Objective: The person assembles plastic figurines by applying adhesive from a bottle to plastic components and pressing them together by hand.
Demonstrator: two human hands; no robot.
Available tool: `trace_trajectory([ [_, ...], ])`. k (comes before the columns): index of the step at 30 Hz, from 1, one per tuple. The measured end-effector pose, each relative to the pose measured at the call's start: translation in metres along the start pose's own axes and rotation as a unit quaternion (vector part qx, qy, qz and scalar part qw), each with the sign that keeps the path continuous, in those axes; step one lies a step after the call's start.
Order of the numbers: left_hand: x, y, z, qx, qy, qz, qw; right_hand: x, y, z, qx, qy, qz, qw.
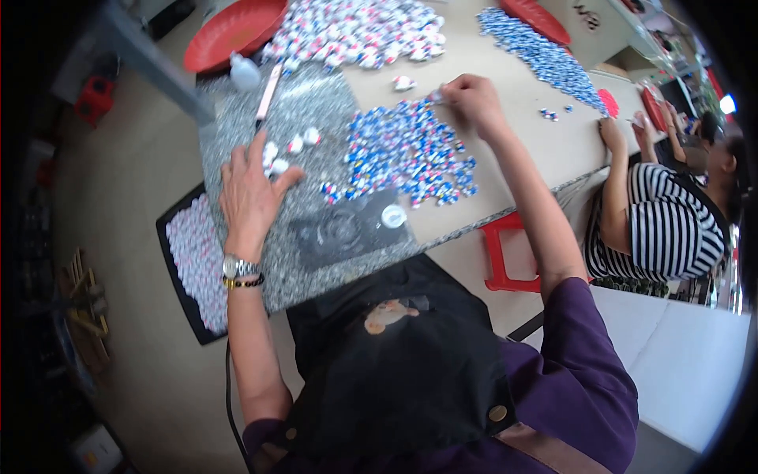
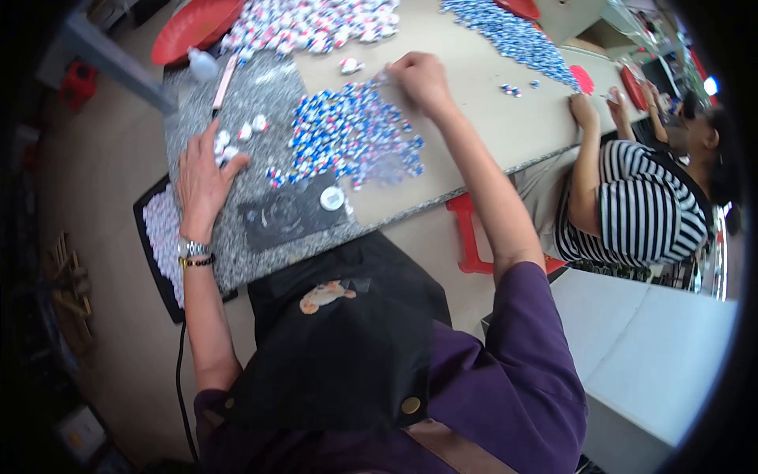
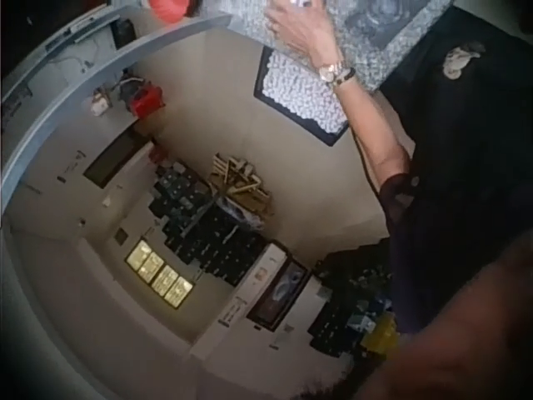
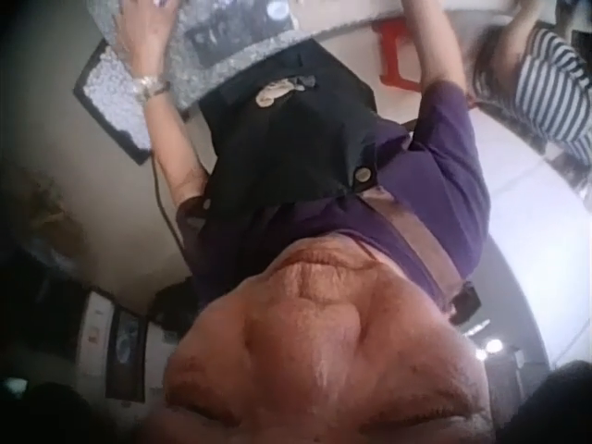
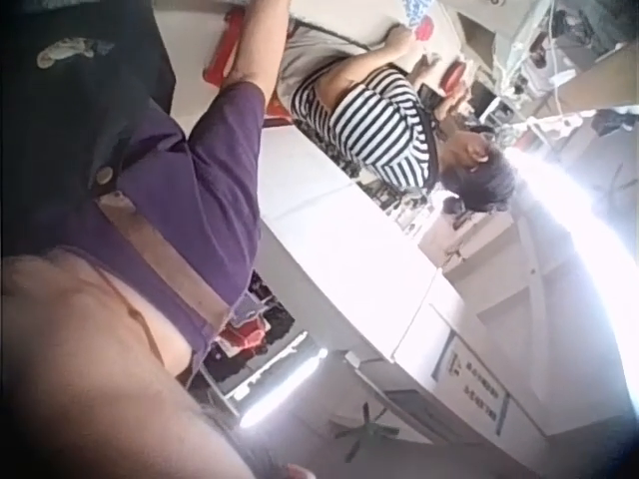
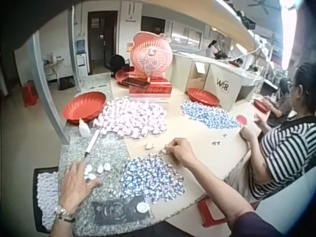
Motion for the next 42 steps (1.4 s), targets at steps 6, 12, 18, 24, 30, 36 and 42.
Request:
trace_trajectory([
  [6, -0.018, -0.013, 0.011, -0.022, 0.016, -0.005, 1.0, -0.013, -0.028, 0.003, 0.043, -0.109, -0.095, 0.989],
  [12, -0.015, -0.02, 0.003, -0.045, -0.03, -0.02, 0.998, 0.031, -0.122, 0.001, 0.132, -0.115, -0.025, 0.984],
  [18, -0.015, -0.016, 0.0, -0.09, -0.061, -0.091, 0.99, 0.03, -0.192, -0.026, 0.194, -0.192, 0.015, 0.962],
  [24, -0.027, -0.02, 0.042, 0.106, -0.378, -0.131, 0.91, 0.008, -0.185, -0.03, 0.267, -0.244, -0.018, 0.932],
  [30, -0.018, -0.036, 0.046, 0.226, -0.902, -0.124, 0.346, 0.006, -0.188, -0.024, 0.32, -0.314, -0.028, 0.893],
  [36, -0.019, -0.046, 0.022, 0.198, -0.965, -0.038, 0.166, -0.003, -0.179, -0.033, 0.319, -0.32, -0.015, 0.892],
  [42, -0.009, -0.052, -0.006, 0.258, -0.95, -0.012, 0.177, 0.002, -0.181, -0.033, 0.279, -0.275, -0.031, 0.92],
])
Point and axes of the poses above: each hand's wrist, its own y-axis towards the middle knuckle, its own x-axis out of the back of the hand, z = x × y, the point moved 3 cm from there along y, towards the middle knuckle, and after that the axes turned 8 degrees about -x, right-handed, at the moved point
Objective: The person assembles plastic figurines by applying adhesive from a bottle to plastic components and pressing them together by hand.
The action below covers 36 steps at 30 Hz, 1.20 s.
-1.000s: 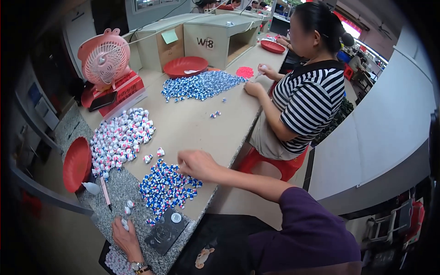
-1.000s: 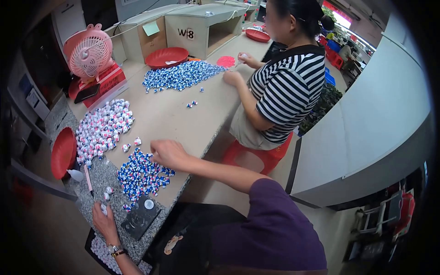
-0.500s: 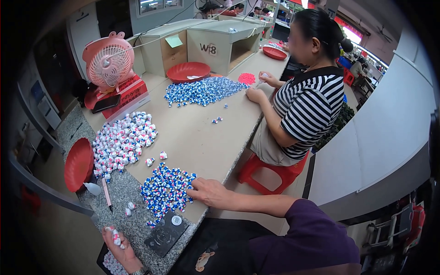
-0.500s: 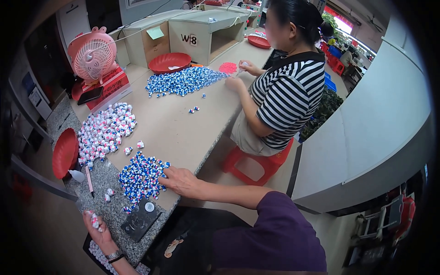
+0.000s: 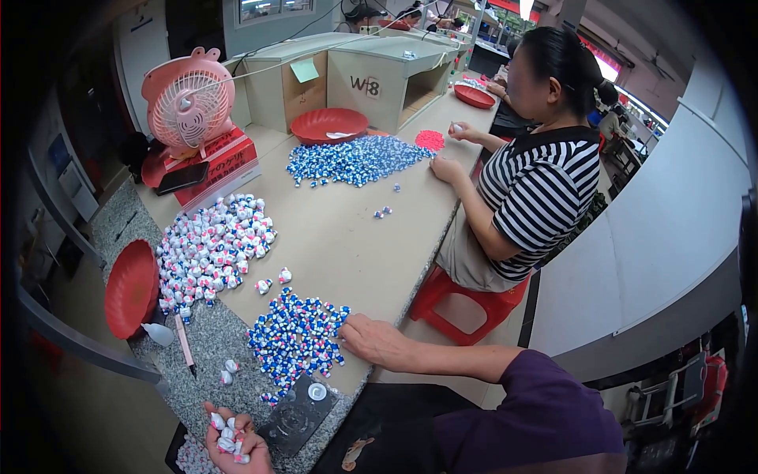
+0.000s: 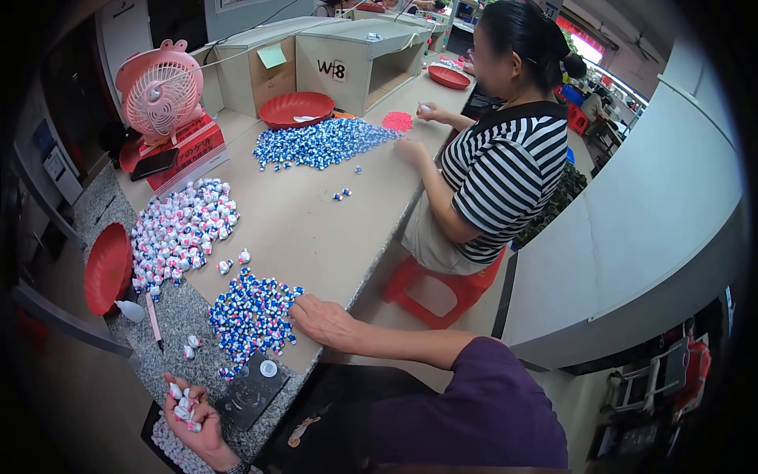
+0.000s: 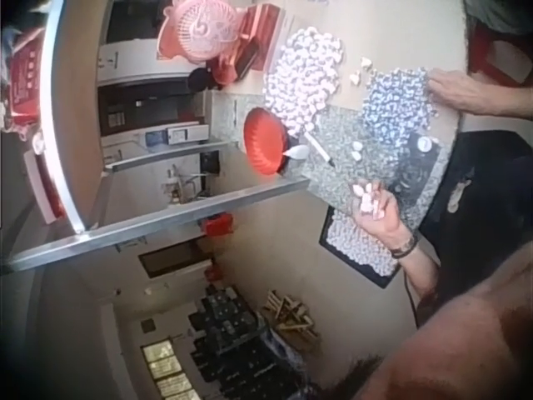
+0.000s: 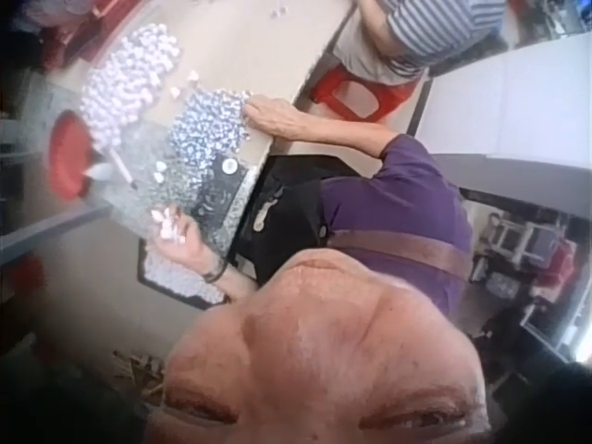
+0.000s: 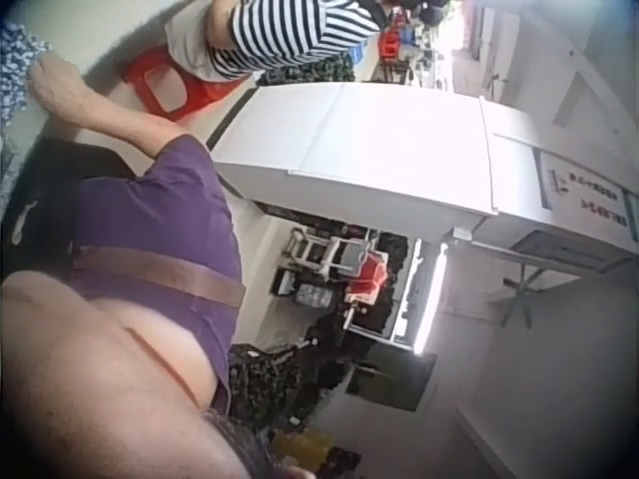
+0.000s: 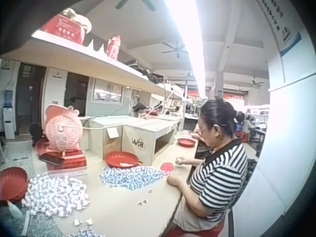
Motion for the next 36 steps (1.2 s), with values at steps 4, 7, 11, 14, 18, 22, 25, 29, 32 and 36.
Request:
trace_trajectory([
  [4, -0.009, -0.006, 0.005, -0.011, 0.062, -0.038, 0.997, 0.01, -0.005, -0.001, -0.091, 0.141, -0.042, 0.985],
  [7, -0.009, -0.008, 0.004, -0.005, 0.069, -0.034, 0.997, 0.008, -0.002, -0.004, -0.168, 0.307, -0.049, 0.935],
  [11, -0.031, -0.02, 0.014, -0.005, 0.06, -0.04, 0.997, 0.002, 0.018, 0.002, -0.282, 0.626, 0.122, 0.717],
  [14, -0.025, -0.011, 0.025, 0.051, 0.012, 0.043, 0.998, 0.019, 0.026, 0.008, -0.296, 0.714, 0.136, 0.619],
  [18, -0.042, -0.019, 0.048, 0.055, -0.002, 0.085, 0.995, 0.015, 0.035, 0.014, -0.239, 0.778, 0.178, 0.552],
  [22, -0.039, -0.032, 0.06, 0.061, -0.005, 0.081, 0.995, 0.005, 0.038, 0.032, -0.218, 0.76, 0.195, 0.581],
  [25, -0.04, -0.038, 0.068, 0.059, 0.02, 0.066, 0.996, 0.007, 0.033, 0.04, -0.198, 0.731, 0.193, 0.623],
  [29, -0.029, -0.042, 0.074, 0.061, 0.02, 0.05, 0.997, 0.004, 0.03, 0.054, -0.187, 0.693, 0.175, 0.674],
  [32, -0.026, -0.045, 0.079, 0.054, 0.033, 0.052, 0.997, 0.006, 0.028, 0.056, -0.197, 0.688, 0.18, 0.675],
  [36, -0.022, -0.048, 0.079, 0.038, 0.031, 0.047, 0.998, 0.006, 0.026, 0.056, -0.191, 0.663, 0.202, 0.695],
])
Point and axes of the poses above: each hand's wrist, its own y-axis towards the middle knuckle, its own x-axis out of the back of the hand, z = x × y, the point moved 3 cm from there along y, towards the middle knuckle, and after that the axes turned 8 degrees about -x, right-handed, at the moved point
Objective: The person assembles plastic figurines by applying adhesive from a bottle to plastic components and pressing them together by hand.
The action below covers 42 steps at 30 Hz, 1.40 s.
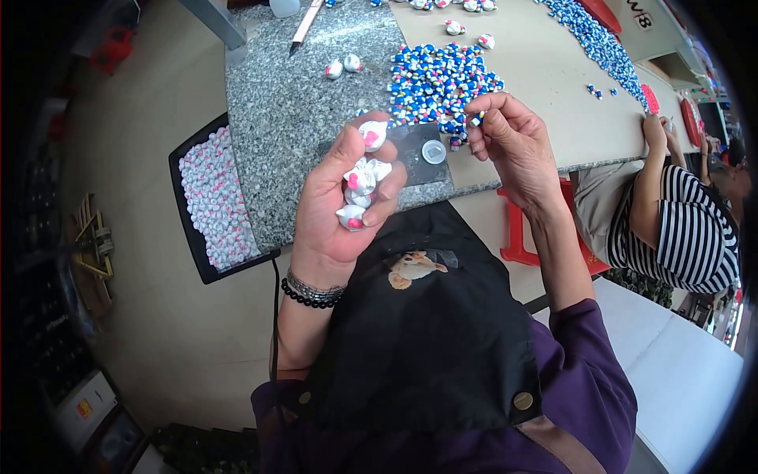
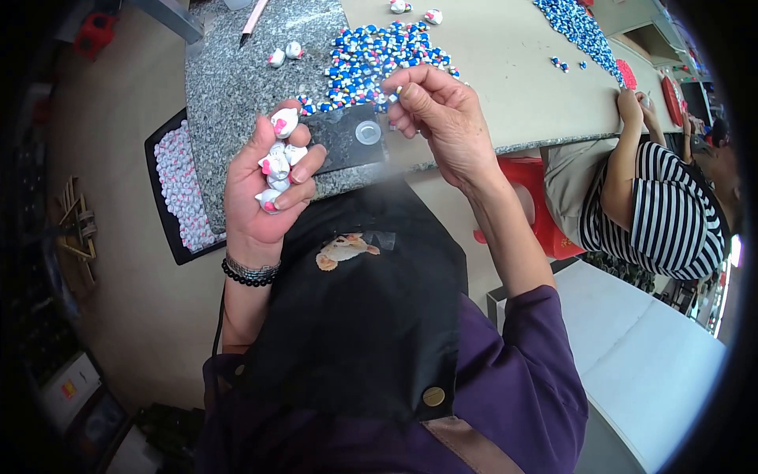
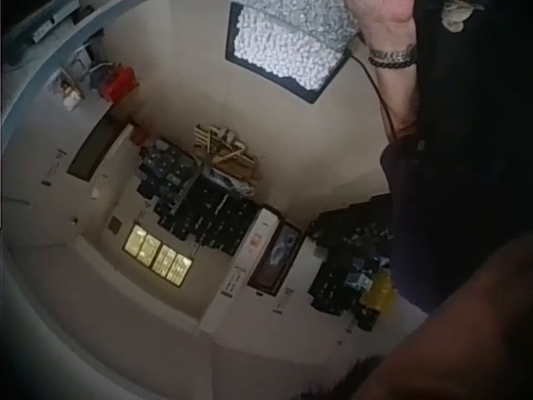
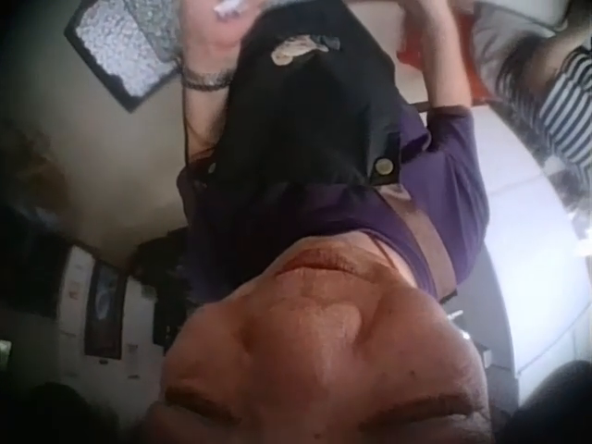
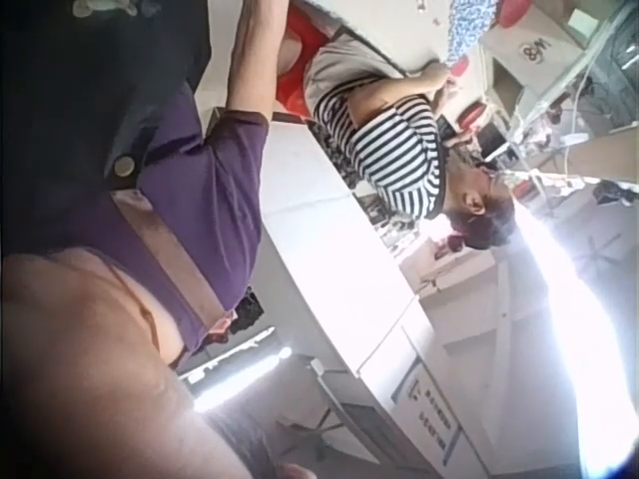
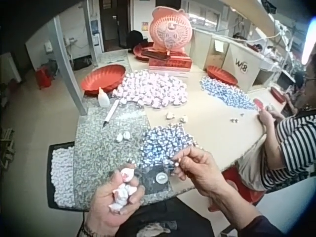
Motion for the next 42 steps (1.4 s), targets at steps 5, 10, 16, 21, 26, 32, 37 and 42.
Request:
trace_trajectory([
  [5, 0.003, 0.0, -0.005, -0.006, 0.027, -0.015, 1.0, -0.004, -0.004, 0.008, -0.005, -0.075, -0.007, 0.997],
  [10, 0.006, -0.004, -0.005, -0.039, 0.09, -0.011, 0.995, -0.004, -0.007, 0.01, 0.053, -0.137, -0.003, 0.989],
  [16, 0.015, -0.01, -0.011, -0.03, 0.017, 0.019, 0.999, -0.011, -0.004, 0.008, 0.209, -0.389, -0.046, 0.896],
  [21, 0.018, -0.01, -0.01, -0.02, -0.006, 0.018, 1.0, -0.026, -0.006, 0.0, 0.31, -0.603, -0.009, 0.735],
  [26, 0.016, -0.01, -0.013, -0.071, 0.093, 0.014, 0.993, -0.026, -0.003, -0.009, 0.331, -0.64, 0.01, 0.694],
  [32, 0.019, -0.008, -0.013, -0.047, 0.098, -0.028, 0.994, -0.023, 0.002, -0.006, 0.3, -0.597, -0.002, 0.744],
  [37, 0.018, -0.003, -0.003, -0.004, 0.037, -0.008, 0.999, -0.01, 0.001, -0.01, 0.207, -0.433, -0.082, 0.874],
  [42, 0.011, 0.003, 0.004, 0.028, -0.006, -0.021, 0.999, -0.012, -0.005, -0.005, 0.157, -0.312, -0.106, 0.931],
])
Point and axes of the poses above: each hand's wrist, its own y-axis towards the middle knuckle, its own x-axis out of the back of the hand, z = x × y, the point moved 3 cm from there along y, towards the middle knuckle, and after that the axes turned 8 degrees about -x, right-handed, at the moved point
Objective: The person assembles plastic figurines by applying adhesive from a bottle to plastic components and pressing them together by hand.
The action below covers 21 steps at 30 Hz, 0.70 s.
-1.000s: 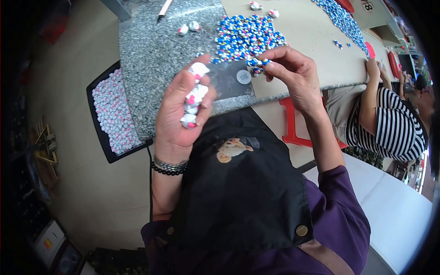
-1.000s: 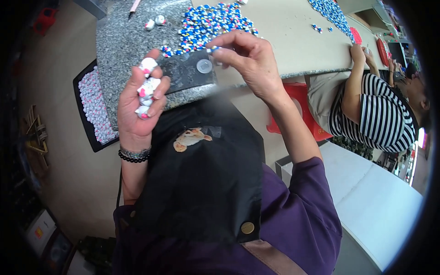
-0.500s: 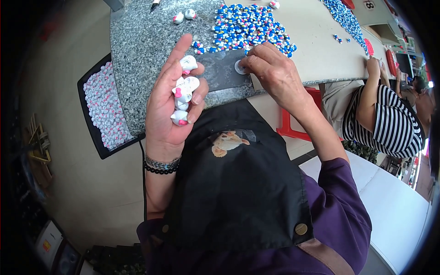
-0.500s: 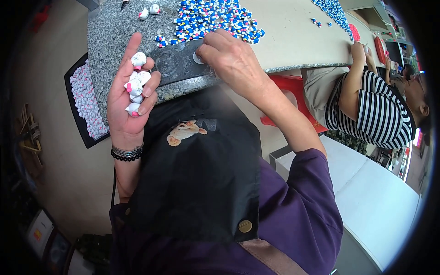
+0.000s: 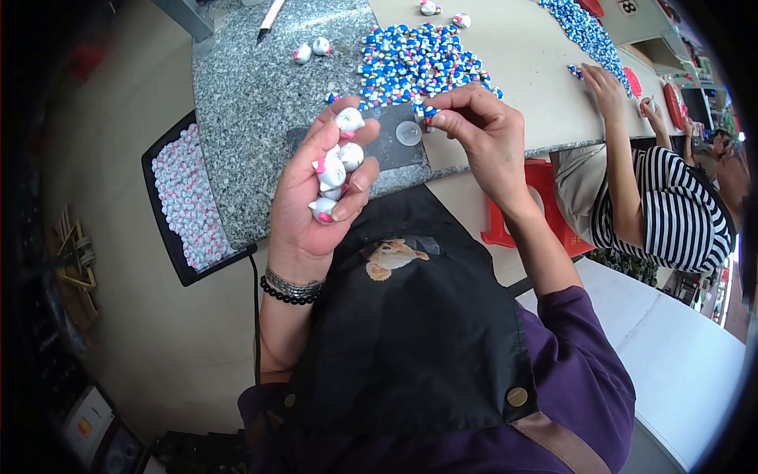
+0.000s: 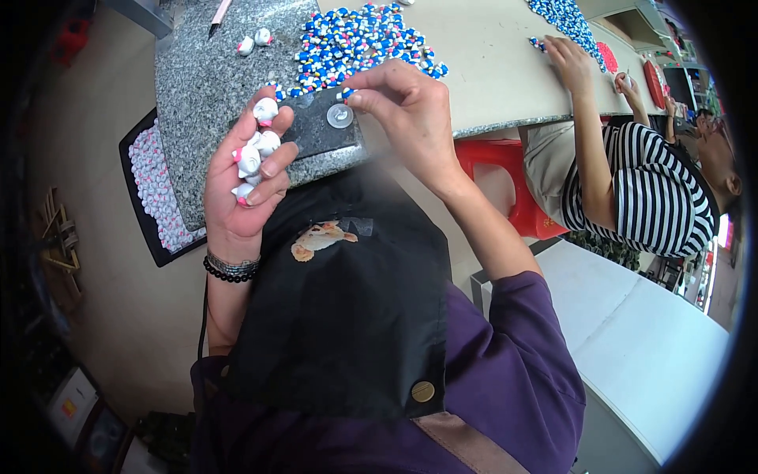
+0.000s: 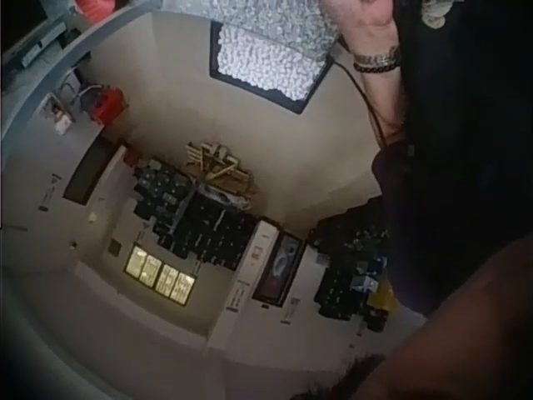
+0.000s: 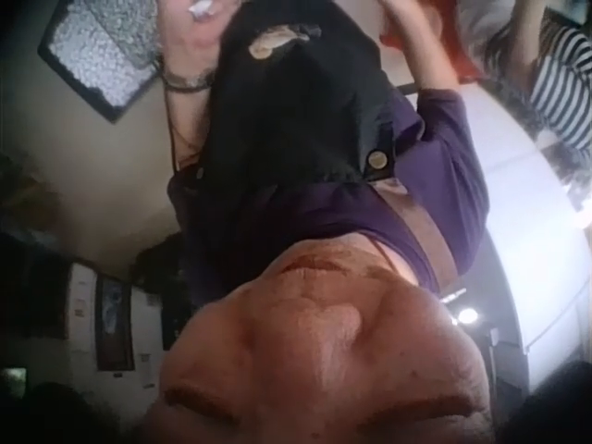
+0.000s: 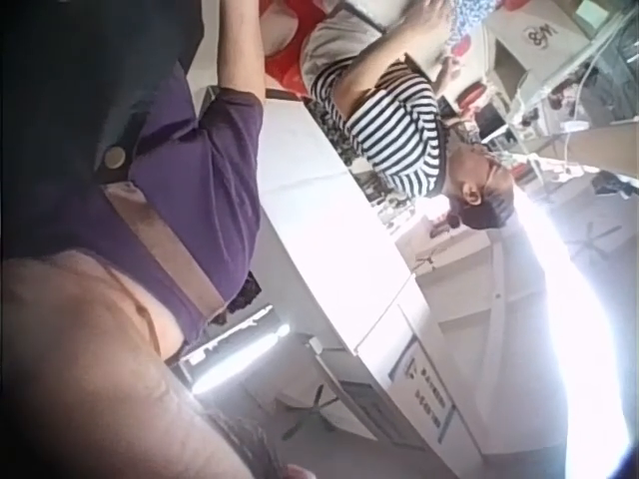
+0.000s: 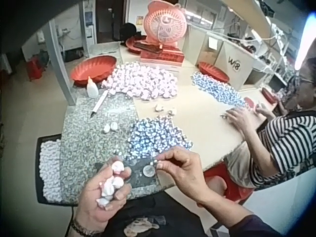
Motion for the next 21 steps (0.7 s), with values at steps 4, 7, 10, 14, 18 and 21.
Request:
trace_trajectory([
  [4, -0.009, 0.0, 0.005, -0.07, 0.122, 0.003, 0.99, -0.002, 0.002, 0.007, -0.092, 0.207, 0.012, 0.974],
  [7, -0.015, -0.002, 0.008, -0.103, 0.212, -0.002, 0.972, -0.011, 0.0, 0.026, -0.091, 0.306, 0.033, 0.947],
  [10, -0.018, -0.003, 0.009, -0.132, 0.283, -0.006, 0.95, -0.02, 0.0, 0.032, -0.063, 0.279, 0.059, 0.956],
  [14, -0.015, -0.004, 0.008, -0.166, 0.382, -0.01, 0.909, -0.025, -0.001, 0.038, -0.061, 0.243, 0.085, 0.964],
  [18, -0.012, -0.006, 0.001, -0.244, 0.586, 0.008, 0.773, -0.026, 0.002, 0.04, 0.01, 0.162, 0.05, 0.985],
  [21, -0.019, -0.008, -0.001, -0.283, 0.66, 0.015, 0.695, -0.023, 0.002, 0.04, 0.049, 0.082, 0.05, 0.994],
])
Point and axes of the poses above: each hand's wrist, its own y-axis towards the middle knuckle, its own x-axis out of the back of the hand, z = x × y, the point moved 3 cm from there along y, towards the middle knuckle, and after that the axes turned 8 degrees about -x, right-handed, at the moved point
